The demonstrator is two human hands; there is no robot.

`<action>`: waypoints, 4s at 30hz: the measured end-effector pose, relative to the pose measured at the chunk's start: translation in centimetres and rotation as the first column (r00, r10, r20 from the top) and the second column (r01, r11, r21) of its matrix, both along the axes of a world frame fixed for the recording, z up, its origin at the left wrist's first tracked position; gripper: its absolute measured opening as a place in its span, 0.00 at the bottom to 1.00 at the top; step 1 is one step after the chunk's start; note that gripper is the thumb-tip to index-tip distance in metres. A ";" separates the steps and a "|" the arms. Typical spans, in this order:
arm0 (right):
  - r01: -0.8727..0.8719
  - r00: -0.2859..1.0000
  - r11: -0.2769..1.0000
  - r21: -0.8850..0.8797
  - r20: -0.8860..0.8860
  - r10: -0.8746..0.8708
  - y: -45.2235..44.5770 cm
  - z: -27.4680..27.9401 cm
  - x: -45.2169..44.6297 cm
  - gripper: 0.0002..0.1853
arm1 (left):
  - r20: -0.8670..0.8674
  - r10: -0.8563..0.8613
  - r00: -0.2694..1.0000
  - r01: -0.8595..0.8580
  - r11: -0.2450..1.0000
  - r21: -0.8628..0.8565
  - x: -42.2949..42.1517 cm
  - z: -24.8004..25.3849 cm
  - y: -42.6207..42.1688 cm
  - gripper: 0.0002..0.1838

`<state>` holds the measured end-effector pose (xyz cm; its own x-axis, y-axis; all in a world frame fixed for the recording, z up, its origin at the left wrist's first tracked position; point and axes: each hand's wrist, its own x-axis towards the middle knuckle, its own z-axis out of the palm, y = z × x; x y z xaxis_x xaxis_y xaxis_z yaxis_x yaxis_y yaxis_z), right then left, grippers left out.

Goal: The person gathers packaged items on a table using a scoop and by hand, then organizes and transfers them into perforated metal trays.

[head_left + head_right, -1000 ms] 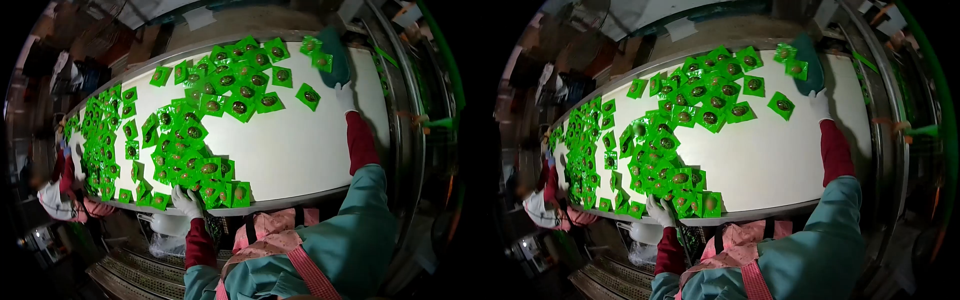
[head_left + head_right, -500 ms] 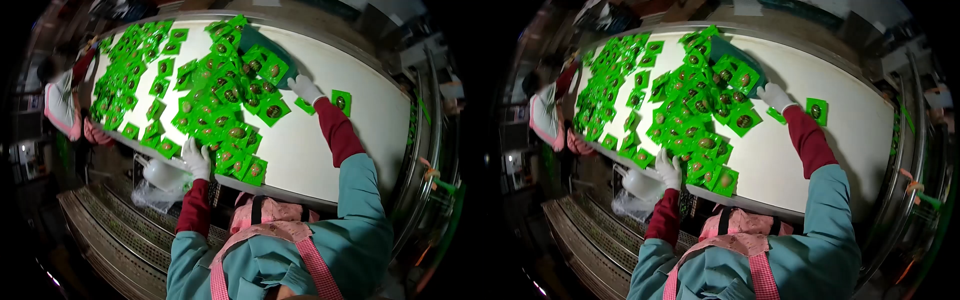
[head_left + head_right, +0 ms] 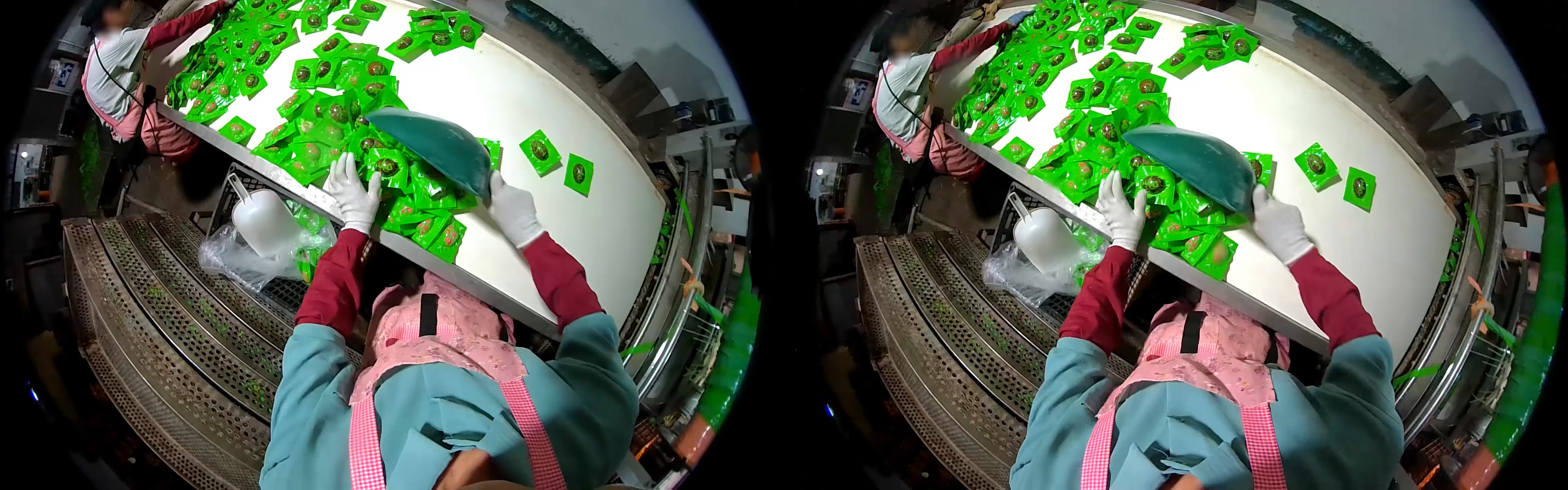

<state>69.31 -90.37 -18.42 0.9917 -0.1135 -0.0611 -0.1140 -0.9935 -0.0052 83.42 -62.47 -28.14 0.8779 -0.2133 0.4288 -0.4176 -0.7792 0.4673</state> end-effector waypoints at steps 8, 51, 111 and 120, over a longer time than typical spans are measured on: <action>0.321 0.906 0.797 0.512 0.080 -0.416 -4.0 6.0 -12.4 0.12 | -0.303 -0.212 0.929 0.201 0.977 -0.066 9.0 1.9 1.8 0.39; 0.419 0.898 -0.242 0.875 -0.439 -0.032 5.2 10.2 2.3 0.13 | -0.261 -0.047 0.964 0.089 0.984 0.152 6.2 23.7 -6.1 0.35; 0.028 0.973 0.091 0.995 -0.048 0.224 4.7 11.6 -1.0 0.21 | -0.361 0.406 0.839 -0.248 0.877 0.411 -36.5 52.3 21.4 0.22; 0.743 0.428 0.514 0.428 0.287 -0.857 -36.7 -1.6 -18.0 0.33 | -0.533 -0.044 0.845 0.324 0.834 0.446 -14.0 34.3 7.3 0.28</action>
<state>51.28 -127.04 -19.97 0.3712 -0.9103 0.1834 -0.7845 -0.4131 -0.4625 69.43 -55.15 6.17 0.8550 -0.4521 -0.2541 -0.4071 -0.8886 0.2112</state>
